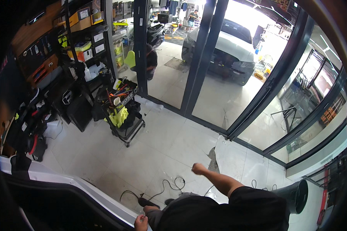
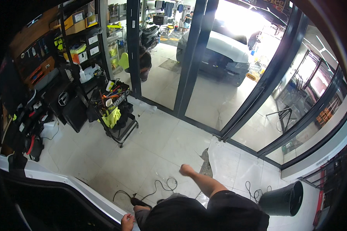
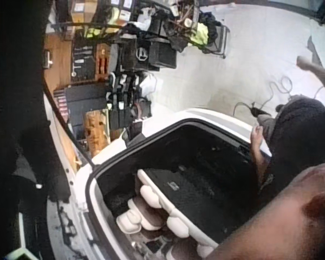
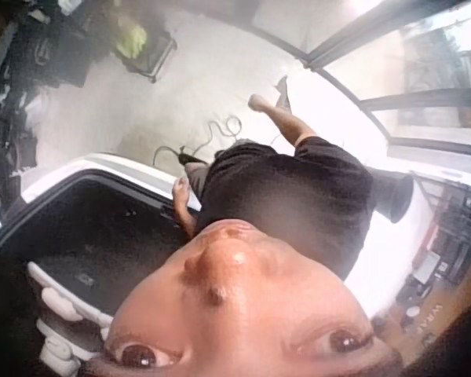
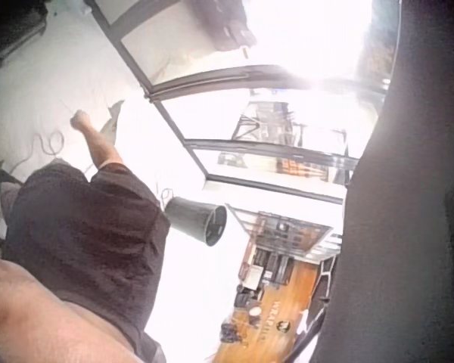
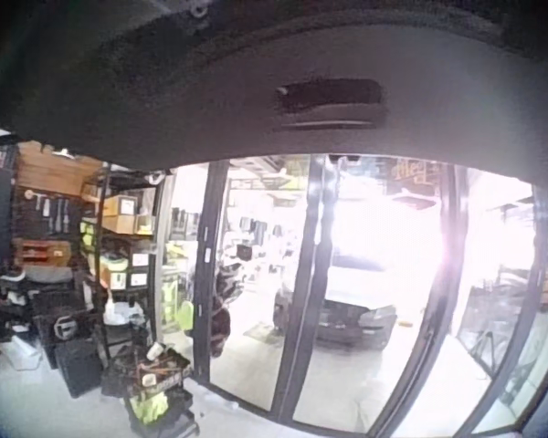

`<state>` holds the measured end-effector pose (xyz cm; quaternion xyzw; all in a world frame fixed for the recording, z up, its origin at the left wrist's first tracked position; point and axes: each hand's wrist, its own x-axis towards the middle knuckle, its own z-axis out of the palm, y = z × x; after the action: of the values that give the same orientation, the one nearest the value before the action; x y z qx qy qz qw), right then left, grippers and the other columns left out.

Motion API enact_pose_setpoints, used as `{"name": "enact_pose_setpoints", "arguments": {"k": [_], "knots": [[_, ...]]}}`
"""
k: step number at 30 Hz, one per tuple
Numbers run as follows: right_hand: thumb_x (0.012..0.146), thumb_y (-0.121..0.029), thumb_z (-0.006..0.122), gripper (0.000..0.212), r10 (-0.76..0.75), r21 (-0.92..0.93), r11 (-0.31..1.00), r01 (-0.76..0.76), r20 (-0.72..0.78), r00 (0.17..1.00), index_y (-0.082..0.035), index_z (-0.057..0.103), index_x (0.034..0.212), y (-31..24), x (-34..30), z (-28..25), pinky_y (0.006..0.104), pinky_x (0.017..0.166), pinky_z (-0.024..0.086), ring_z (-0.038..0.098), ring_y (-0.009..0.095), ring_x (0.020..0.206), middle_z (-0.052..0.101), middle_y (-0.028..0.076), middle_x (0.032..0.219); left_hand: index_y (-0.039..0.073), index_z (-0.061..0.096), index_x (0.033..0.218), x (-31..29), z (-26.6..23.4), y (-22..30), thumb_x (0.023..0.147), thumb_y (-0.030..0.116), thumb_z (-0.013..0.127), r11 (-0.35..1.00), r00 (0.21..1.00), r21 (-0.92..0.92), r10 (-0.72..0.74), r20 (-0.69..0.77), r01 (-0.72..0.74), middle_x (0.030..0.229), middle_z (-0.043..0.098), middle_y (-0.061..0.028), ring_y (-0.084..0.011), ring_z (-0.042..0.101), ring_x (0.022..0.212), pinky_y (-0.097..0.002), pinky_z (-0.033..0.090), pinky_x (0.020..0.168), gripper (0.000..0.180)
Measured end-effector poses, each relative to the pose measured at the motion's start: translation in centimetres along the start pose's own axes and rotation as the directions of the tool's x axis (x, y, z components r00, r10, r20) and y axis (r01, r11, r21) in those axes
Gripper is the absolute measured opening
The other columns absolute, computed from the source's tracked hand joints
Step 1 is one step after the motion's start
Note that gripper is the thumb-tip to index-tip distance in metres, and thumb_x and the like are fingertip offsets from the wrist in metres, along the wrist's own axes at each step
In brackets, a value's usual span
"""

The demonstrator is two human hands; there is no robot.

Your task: The person installs interior trim panels and a weatherstrip seal on the rear hatch of a white car. They align and press the panels into place, then use a plastic pry tool to tuck the weatherstrip into the hatch frame.

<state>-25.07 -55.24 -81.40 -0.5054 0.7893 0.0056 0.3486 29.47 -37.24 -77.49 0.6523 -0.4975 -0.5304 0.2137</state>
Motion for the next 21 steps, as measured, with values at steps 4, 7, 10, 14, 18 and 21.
{"name": "enact_pose_setpoints", "arguments": {"k": [4, 7, 10, 14, 18, 21], "knots": [[0.091, -0.027, 0.062, 0.038, -0.253, -0.056, 0.963, 0.264, 0.148, 0.956, 0.003, 0.073, 0.112, -8.9, 0.4, 6.5, 0.0524, 0.092, 0.057, 0.071, 0.047, 0.105, 0.074, 0.028, 0.110, 0.000, 0.067, 0.128, 8.6, -7.8, -3.4, 0.100, 0.026, 0.069, 0.979, 0.999, 0.201, -0.014, -0.047, 0.024, 0.110, 0.072, -0.0110, -0.0180, 0.070, 0.086, -0.0348, 0.055, 0.077, 0.038], [0.090, -0.037, 0.072, 0.044, -0.255, -0.065, 0.960, 0.273, 0.206, 0.945, -0.005, 0.072, 0.121, -15.5, 1.8, 8.7, 0.0496, 0.099, 0.055, 0.068, 0.043, 0.116, 0.074, 0.024, 0.119, 0.000, 0.071, 0.121, 13.5, -13.6, -2.4, 0.090, 0.029, 0.079, 0.981, 0.989, 0.158, -0.099, -0.110, 0.116, 0.111, 0.075, -0.0189, -0.0342, 0.072, 0.103, -0.0436, 0.056, 0.091, 0.043], [0.091, -0.038, 0.074, 0.049, -0.180, -0.109, 0.970, 0.219, 0.290, 0.940, -0.005, 0.070, 0.127, -21.7, 5.1, 8.8, 0.0493, 0.100, 0.054, 0.068, 0.042, 0.117, 0.073, 0.025, 0.121, -0.002, 0.069, 0.123, 16.9, -19.6, -0.1, 0.094, 0.023, 0.076, 0.981, 0.975, -0.020, -0.194, -0.112, 0.193, 0.109, 0.075, -0.0174, -0.0266, 0.073, 0.092, -0.0394, 0.058, 0.082, 0.039], [0.091, -0.037, 0.074, 0.047, -0.305, -0.038, 0.950, 0.311, 0.123, 0.944, -0.006, 0.069, 0.127, -31.9, 8.8, 5.2, 0.0495, 0.100, 0.054, 0.068, 0.043, 0.115, 0.073, 0.025, 0.118, -0.004, 0.067, 0.123, 21.4, -27.8, -0.2, 0.098, 0.022, 0.071, 0.989, 0.977, 0.014, -0.143, -0.159, 0.147, 0.107, 0.073, -0.0176, -0.0205, 0.071, 0.086, -0.0355, 0.056, 0.078, 0.037], [0.091, -0.035, 0.077, 0.044, -0.345, 0.060, 0.937, 0.344, 0.008, 0.939, -0.007, 0.070, 0.124, -41.5, 15.6, 1.1, 0.0492, 0.097, 0.054, 0.069, 0.043, 0.111, 0.074, 0.025, 0.114, -0.004, 0.065, 0.129, 23.4, -32.6, -1.9, 0.101, 0.024, 0.067, 0.970, 0.954, -0.121, -0.233, -0.190, 0.213, 0.111, 0.072, -0.0165, -0.0200, 0.069, 0.088, -0.0350, 0.056, 0.081, 0.039], [0.092, -0.027, 0.074, 0.039, -0.335, 0.175, 0.929, 0.327, 0.020, 0.942, -0.006, 0.068, 0.124, -48.4, 22.0, -1.8, 0.0402, 0.066, 0.059, 0.073, 0.022, 0.077, 0.075, 0.015, 0.096, -0.004, 0.063, 0.132, 24.7, -33.8, -0.8, 0.102, 0.023, 0.066, 0.941, 0.926, -0.113, -0.334, -0.176, 0.318, 0.114, 0.073, -0.0156, -0.0198, 0.069, 0.088, -0.0349, 0.056, 0.082, 0.041]]}}
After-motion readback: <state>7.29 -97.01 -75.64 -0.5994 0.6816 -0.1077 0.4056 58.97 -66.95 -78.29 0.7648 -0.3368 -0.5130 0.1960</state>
